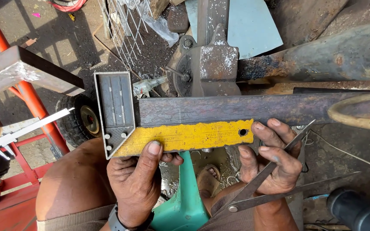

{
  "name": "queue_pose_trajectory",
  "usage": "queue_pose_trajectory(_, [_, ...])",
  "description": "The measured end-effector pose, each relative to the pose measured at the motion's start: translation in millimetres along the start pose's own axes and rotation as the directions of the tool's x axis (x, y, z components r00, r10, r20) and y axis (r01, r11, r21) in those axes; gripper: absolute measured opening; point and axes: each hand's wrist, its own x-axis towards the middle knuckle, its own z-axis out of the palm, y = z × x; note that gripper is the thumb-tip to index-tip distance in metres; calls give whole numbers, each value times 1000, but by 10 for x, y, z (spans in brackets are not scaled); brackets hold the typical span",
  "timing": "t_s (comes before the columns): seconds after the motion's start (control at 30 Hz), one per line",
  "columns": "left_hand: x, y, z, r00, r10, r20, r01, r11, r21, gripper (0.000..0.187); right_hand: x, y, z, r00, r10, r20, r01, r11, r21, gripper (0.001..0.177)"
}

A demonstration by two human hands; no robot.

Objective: The person measures a metal bar clamped in a vise using a vernier caliper and a scriber. They then use a yellow try square to mark lines on the metal bar with the scriber.

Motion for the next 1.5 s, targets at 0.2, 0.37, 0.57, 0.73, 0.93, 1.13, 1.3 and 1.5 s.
queue_pose_trajectory(0.2, [-12,-42,-10,999,10,-52,-9,1000,20,20,-10,24,8,1000,13,-6,-13,1000,-18,35])
queue_pose_trajectory(0.37, [-13,-32,-20,999,-3,-34,4,999,39,17,-21,2,18,1000,25,-17,-25,999,-39,36])
queue_pose_trajectory(0.57, [0,26,8,1000,-9,-14,10,997,72,19,-32,38,8,1000,19,-12,-20,999,-31,36])
queue_pose_trajectory(0.73, [-8,31,25,1000,6,-26,-4,997,75,20,-28,21,4,1000,23,-3,-23,997,-71,34])
queue_pose_trajectory(0.93, [-9,22,33,999,-9,-51,11,999,42,18,27,-20,46,999,31,-25,-32,997,-75,31])
queue_pose_trajectory(1.13, [6,11,17,1000,16,-25,-15,999,48,16,133,-44,47,997,-77,1,76,983,-164,27])
queue_pose_trajectory(1.3, [9,52,23,1000,-4,-21,5,998,67,20,137,-48,-20,992,-93,87,112,965,-238,25])
queue_pose_trajectory(1.5, [24,125,11,999,-41,34,37,994,102,21,64,3,-87,990,-41,134,68,977,-202,31])
